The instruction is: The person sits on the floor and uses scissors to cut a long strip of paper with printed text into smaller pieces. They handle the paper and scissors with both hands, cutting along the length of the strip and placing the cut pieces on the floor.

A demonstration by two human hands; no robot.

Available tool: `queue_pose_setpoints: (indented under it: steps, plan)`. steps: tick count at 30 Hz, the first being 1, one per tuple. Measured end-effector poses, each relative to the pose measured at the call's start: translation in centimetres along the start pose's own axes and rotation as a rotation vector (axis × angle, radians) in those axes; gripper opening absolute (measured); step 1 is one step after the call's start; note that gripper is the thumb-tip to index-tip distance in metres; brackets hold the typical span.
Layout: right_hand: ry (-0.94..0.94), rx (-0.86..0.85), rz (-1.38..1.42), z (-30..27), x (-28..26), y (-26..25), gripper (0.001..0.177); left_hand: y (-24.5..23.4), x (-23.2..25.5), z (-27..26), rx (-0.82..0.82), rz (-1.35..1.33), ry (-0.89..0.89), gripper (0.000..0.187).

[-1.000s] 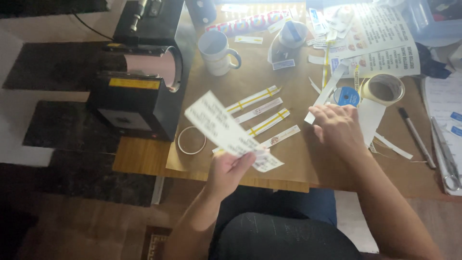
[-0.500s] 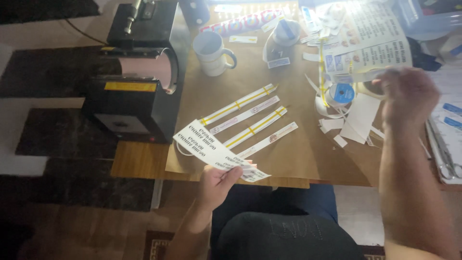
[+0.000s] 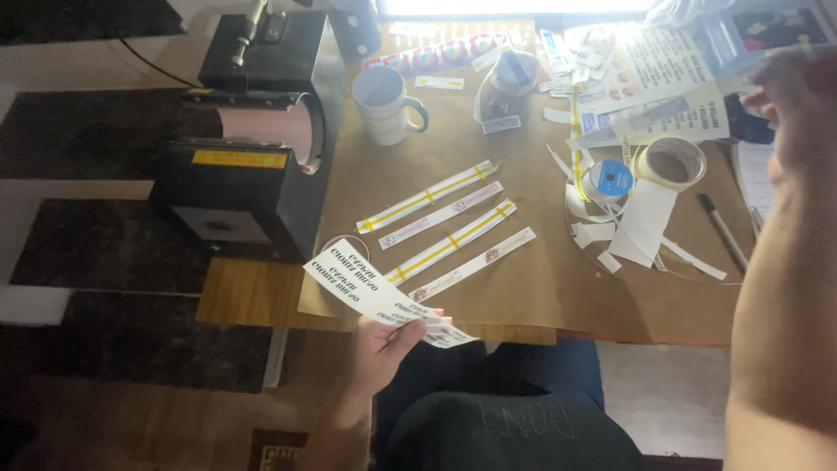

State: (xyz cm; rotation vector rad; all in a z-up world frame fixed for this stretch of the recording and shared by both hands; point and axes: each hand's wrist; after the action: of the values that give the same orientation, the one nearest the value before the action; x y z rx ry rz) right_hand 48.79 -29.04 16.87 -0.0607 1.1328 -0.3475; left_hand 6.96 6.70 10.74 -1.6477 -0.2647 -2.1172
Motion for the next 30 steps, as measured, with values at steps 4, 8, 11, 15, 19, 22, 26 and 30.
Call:
queue_pose_setpoints:
  steps: [4,8,11,15,19,22,26,30]
  plan:
    - [0.443,0.287,-0.144,3.5,0.9,3.3,0.026,-0.2,0.3,-0.5,-0.004,0.032,-0.023,0.028]
    - [0.601,0.405,0.052,5.9,11.5,2.9,0.024,-0.2,0.2,-1.0,0.011,0.073,-0.116,0.03]
    - [0.662,0.38,-0.01,7.0,16.9,2.8,0.013,-0.3,-0.1,-1.2,0.011,0.036,-0.122,0.031]
    - [0.586,0.168,-0.169,5.2,15.1,0.6,0.01,-0.1,1.0,-0.6,0.005,0.054,-0.054,0.031]
    - [-0.054,0.048,-0.2,2.3,13.9,-4.7,0.037,0.7,0.3,-0.2,-0.054,-0.139,-0.091,0.031]
    - [-0.108,0.007,-0.171,0.4,20.5,-12.1,0.017,1.5,1.8,1.7,-0.057,-0.048,0.003,0.03]
    - [-0.123,0.071,-0.336,-8.2,15.9,-19.0,0.01,3.0,0.9,2.7,-0.019,-0.26,-0.259,0.038]
    - [-0.191,0.005,-0.757,-13.6,11.1,-20.6,0.014,4.6,-0.1,4.2,0.033,-0.248,-0.284,0.041]
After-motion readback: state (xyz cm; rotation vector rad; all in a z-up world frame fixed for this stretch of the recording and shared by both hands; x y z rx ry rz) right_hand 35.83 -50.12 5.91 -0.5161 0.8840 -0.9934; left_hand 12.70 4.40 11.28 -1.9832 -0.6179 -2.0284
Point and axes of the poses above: each hand's wrist, its own z-axis towards the middle knuckle, its own y-axis out of the palm, x = y × z, and after that the axes turned 13 degrees about x, right-handed
